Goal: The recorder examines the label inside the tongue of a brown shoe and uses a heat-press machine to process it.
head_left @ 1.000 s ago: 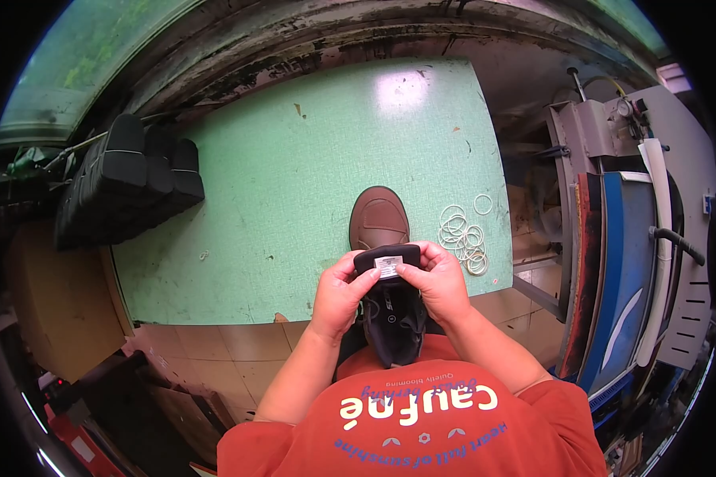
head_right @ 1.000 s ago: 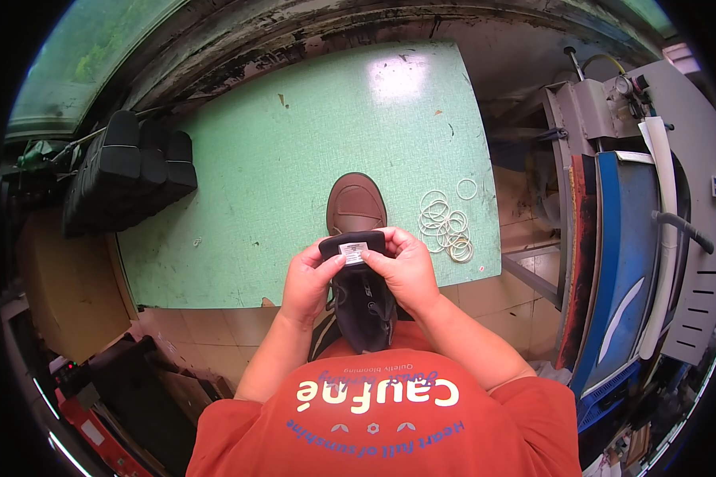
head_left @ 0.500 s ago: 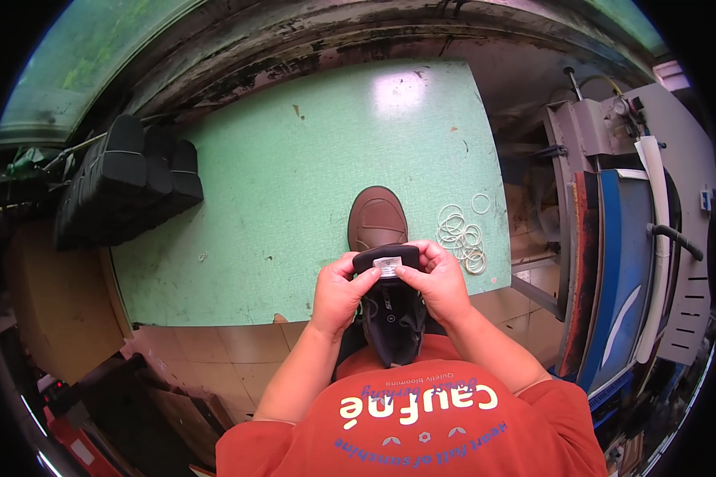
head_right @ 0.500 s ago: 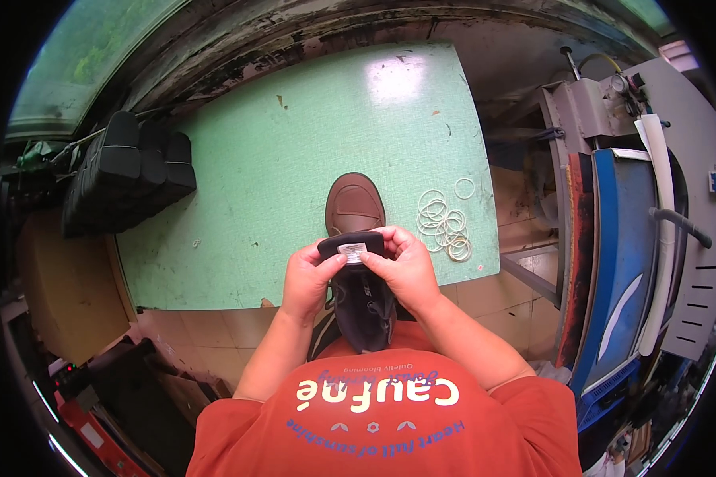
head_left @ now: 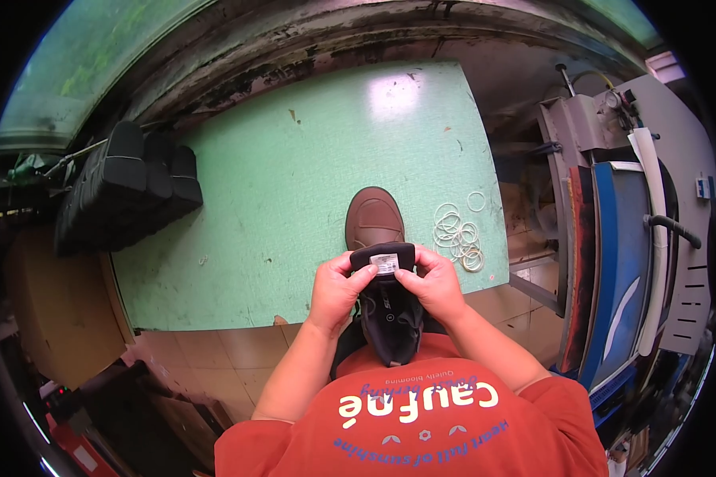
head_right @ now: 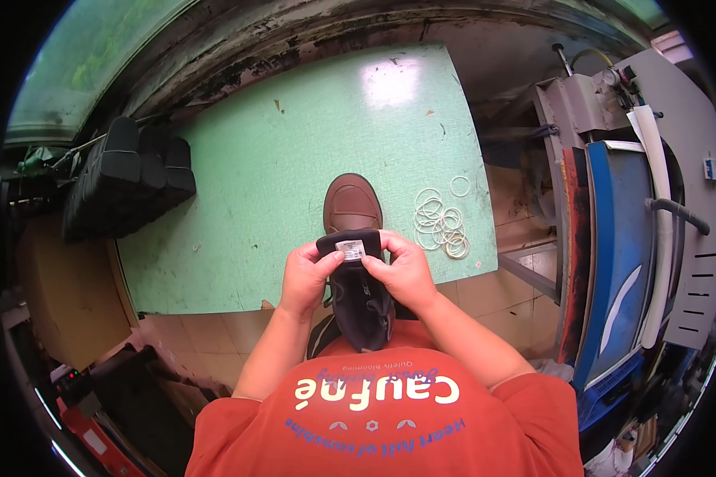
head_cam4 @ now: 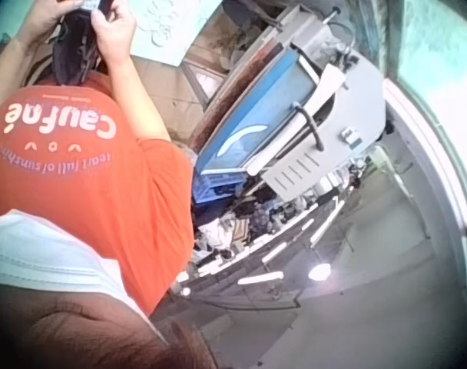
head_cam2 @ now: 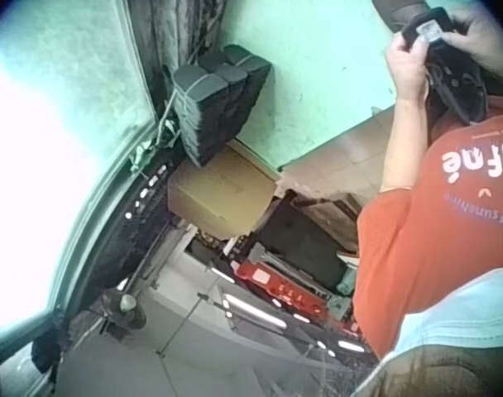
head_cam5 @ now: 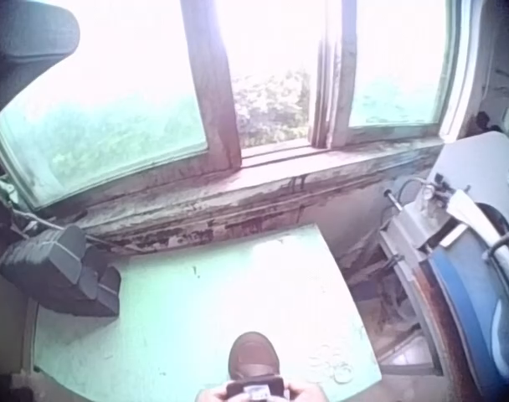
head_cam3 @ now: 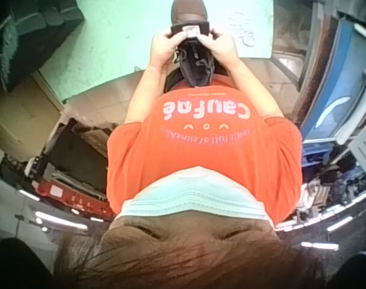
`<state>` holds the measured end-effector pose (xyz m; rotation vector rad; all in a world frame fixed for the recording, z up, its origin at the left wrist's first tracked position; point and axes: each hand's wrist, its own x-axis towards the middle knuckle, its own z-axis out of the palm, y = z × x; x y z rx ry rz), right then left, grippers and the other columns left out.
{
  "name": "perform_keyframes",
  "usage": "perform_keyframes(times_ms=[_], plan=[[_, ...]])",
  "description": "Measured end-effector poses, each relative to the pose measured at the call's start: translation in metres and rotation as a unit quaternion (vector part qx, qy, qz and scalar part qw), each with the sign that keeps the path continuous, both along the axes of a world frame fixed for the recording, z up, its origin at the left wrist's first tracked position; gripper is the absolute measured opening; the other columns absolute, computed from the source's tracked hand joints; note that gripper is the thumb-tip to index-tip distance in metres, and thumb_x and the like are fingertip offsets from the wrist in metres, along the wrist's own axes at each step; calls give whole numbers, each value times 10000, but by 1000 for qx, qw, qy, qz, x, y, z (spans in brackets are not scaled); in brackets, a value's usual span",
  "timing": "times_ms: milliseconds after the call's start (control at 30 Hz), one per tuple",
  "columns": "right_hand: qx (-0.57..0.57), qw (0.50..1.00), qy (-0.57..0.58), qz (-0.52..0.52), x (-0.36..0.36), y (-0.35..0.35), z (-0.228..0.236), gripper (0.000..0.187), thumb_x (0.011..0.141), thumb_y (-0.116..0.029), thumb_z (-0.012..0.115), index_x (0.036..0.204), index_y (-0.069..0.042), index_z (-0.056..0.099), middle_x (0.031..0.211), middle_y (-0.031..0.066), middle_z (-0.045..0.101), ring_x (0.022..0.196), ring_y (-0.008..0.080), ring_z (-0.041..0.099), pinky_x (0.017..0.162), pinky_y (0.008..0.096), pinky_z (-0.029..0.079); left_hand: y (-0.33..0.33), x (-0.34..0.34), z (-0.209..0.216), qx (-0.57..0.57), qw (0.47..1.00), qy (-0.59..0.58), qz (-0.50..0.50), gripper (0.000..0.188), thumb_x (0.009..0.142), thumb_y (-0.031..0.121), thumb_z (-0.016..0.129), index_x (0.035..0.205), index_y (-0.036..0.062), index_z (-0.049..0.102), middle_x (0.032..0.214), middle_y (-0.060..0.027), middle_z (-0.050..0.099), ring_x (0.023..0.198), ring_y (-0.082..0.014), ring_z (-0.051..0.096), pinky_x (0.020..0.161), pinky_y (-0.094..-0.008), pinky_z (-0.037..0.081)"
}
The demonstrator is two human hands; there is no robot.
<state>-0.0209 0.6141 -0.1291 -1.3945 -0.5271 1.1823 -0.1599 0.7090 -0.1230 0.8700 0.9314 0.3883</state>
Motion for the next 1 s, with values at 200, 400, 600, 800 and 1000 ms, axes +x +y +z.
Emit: perform_keyframes(times_ms=[200,400,600,800,1000], plan=[[-11,984,169,-63,-4,-1,-8,94,755,5,602,848,-1,584,806,24,595,710,68,542,675,209,453,1,5,-1,-46,998,-32,-1,156,780,16,594,927,-29,617,867,-57,629,755,-99,578,702,-233,461],[-2,952,278,-126,25,-8,21,128,750,29,568,878,31,575,823,83,617,711,129,596,682,259,498,5,40,27,-109,993,-12,-53,204,765,65,607,947,-27,592,848,-65,627,750,-134,594,690,-248,472],[33,909,345,-231,30,-85,39,211,743,12,544,947,62,560,871,128,619,761,191,620,729,298,509,-41,76,48,-146,972,4,-184,185,754,73,623,895,-44,593,810,-85,625,678,-134,589,626,-243,467],[65,885,296,-354,30,-182,25,217,741,-15,552,944,60,563,875,129,618,757,188,617,703,285,502,-116,121,38,-148,939,47,-306,169,745,60,620,870,-49,590,794,-103,623,664,-157,593,606,-257,474],[17,850,287,-441,28,-312,14,194,744,-46,547,898,62,595,817,130,632,696,190,621,660,283,506,-240,151,15,-161,896,94,-404,177,744,101,613,847,-43,614,778,-105,632,633,-168,595,609,-270,469]])
